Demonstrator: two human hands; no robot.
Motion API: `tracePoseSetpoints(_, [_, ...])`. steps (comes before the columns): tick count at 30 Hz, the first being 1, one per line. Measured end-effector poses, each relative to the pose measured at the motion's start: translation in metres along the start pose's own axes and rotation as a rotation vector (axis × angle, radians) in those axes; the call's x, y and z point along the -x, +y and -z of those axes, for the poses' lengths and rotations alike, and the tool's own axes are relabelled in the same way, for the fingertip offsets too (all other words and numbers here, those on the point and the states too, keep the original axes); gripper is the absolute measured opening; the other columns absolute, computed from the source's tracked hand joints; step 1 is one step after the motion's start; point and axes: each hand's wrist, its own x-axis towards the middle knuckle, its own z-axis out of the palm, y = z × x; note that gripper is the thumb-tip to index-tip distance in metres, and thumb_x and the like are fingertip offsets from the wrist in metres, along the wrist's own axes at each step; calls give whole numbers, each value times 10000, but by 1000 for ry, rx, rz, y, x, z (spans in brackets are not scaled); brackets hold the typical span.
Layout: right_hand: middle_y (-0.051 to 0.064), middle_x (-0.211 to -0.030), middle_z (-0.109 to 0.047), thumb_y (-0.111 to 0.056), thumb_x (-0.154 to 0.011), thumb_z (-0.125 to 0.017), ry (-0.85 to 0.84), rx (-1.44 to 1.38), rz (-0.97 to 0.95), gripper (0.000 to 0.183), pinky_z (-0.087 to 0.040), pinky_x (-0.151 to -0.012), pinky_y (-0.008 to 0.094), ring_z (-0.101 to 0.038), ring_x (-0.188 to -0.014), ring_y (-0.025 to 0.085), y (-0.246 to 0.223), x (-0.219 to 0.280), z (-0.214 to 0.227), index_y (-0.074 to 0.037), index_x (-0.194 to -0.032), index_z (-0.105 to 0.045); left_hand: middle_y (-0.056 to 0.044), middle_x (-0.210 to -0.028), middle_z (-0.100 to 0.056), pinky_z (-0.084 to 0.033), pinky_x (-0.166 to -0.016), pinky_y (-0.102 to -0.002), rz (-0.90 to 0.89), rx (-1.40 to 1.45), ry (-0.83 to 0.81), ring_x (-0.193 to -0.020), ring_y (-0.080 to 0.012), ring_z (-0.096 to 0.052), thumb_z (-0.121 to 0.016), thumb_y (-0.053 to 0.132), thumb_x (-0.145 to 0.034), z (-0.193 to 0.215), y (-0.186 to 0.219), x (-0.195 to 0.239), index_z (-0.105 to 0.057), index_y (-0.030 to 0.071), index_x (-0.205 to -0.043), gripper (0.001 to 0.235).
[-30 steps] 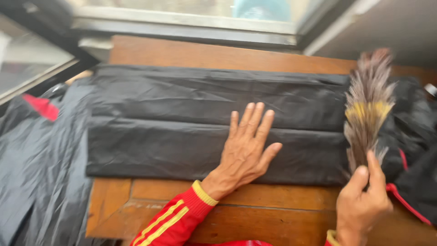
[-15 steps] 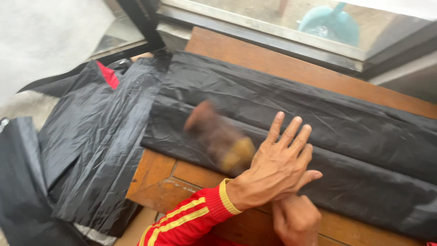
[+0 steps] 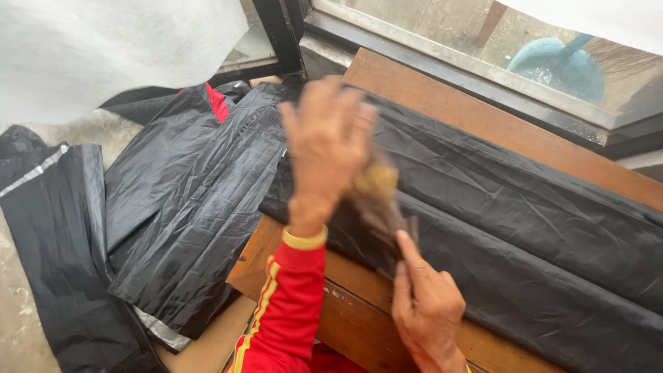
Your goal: The person cleans a small black bag with red trim and a larger black bag using a feather duster. They brush the exterior surfaces of the bags on a wooden table, turning them over to clean different sides.
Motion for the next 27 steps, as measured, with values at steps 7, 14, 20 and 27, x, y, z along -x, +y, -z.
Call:
tracePoseSetpoints(7, [144,-509,-597,-373,-832,-533,-354,185,-327,673,-435,-452,546,-561,-445,368,-26,11,-27,-205,-1463,-366,3,-977,-735,-471,-885,-259,776,483,-115,-934,-120,-662,-680,355,-760,-31,-97,7,-724,136,-999,326])
tracePoseSetpoints(14, [29,-360,-496,-268,-805,-519,-285,182,53,629,-368,-273,438,-523,-282,259,-69,-34,-86,-92,-1401,-427,109,-660,-358,-255,-556,-249,874,754,-48,-645,-52,-299,-557,302,-957,-46,-119,12,-455,197,-603,384])
tracePoseSetpoints(20, [41,-1298,-610,-183,-841,-554,-24,71,77,474,-338,-366,335,-416,-344,184,-63,-30,-54,-11,-1283,-556,-144,-1204,-669,-455,-948,-293,1179,1098,-135,-1129,-217,-618,-317,591,-819,-17,-110,0,-668,6,-1113,743])
tracePoseSetpoints(27, [-2,-412,-421,-242,-792,-549,-173,320,60,628,-349,-316,420,-430,-313,220,-57,3,-86,-86,-1392,-453,-59,-1196,-677,-331,-1014,-363,1276,1012,-326,-1131,-177,-598,-195,684,-728,12,-95,-13,-655,114,-1179,861])
